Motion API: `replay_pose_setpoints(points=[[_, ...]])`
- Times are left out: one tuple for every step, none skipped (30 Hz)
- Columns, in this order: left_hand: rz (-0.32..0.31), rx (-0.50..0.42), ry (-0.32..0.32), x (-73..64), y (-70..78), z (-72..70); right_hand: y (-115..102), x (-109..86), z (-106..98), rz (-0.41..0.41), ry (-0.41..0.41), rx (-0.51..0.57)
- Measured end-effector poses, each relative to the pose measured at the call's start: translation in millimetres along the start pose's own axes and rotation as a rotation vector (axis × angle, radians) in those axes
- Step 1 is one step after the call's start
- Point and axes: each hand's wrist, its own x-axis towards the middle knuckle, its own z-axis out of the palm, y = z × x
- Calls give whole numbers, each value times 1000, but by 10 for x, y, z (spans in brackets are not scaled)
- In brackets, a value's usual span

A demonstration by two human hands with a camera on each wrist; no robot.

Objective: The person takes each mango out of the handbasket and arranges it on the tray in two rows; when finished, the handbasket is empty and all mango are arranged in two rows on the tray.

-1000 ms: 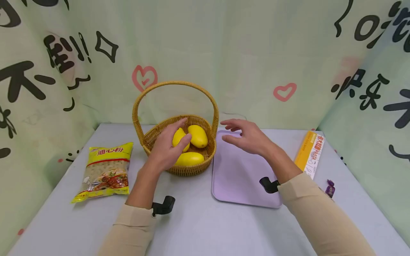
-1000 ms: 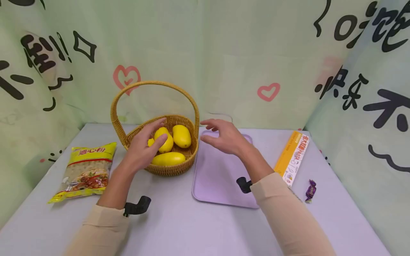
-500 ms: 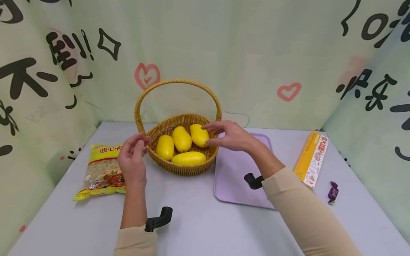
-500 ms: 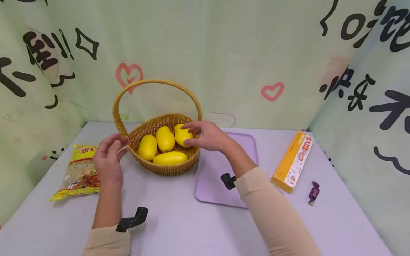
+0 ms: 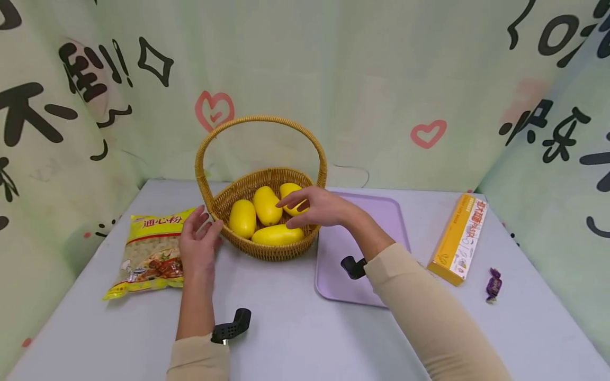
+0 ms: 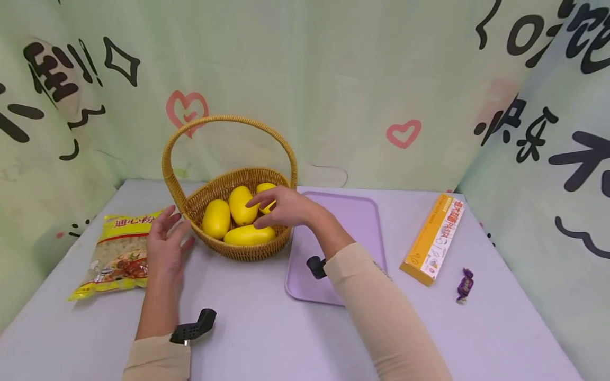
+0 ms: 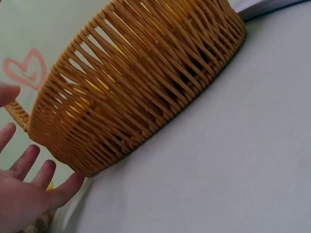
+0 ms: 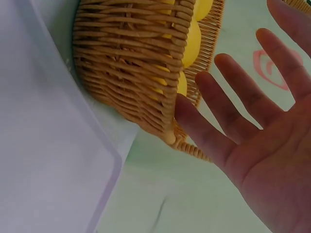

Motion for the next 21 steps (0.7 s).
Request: replay_pose_setpoints(points=[[-9, 1, -25, 10, -15, -7, -1, 18, 14, -4, -10, -2], [-15, 4, -49, 19, -31, -16, -5, 34, 28, 0, -20, -1], [-23, -3, -73, 31, -49, -27, -8, 50, 43, 3, -29, -3], [-29, -7, -91, 42, -66, -35, -13, 63, 57, 10, -40, -6], [-33, -2, -107, 53, -84, -45, -14, 75, 72, 18, -50, -12], [-35, 1, -119, 63, -103, -54, -16, 86, 86, 27, -59, -16], [-36, 3, -131, 71, -117, -65, -21, 97, 100, 38, -68, -21], [-34, 1, -143, 81, -131, -77, -23, 107, 114, 48, -77, -26], [-33, 1, -151, 87, -140, -87, -21, 119, 130, 53, -83, -35], [-30, 3, -159, 95, -149, -97, -21, 130, 144, 59, -90, -39], [-28, 3, -167, 101, -155, -107, -22, 140, 158, 62, -97, -38], [-26, 1, -173, 107, -158, -117, -23, 150, 170, 64, -104, -38], [-25, -1, -178, 111, -157, -125, -21, 159, 183, 66, -110, -39], [-25, -2, -180, 116, -155, -134, -19, 170, 195, 67, -114, -40], [-26, -1, -181, 119, -154, -140, -15, 181, 207, 69, -116, -41], [-25, -1, -182, 122, -153, -144, -12, 191, 217, 71, -118, -40], [-26, -1, -184, 123, -150, -147, -9, 200, 227, 72, -118, -42], [-26, -1, -185, 123, -149, -148, -5, 209, 235, 70, -118, -46], [-26, 0, -185, 122, -147, -146, 0, 219, 244, 69, -118, -49], [-26, 1, -184, 121, -147, -145, 2, 229, 253, 67, -118, -52], [-25, 3, -185, 121, -147, -144, 0, 238, 259, 65, -120, -56]])
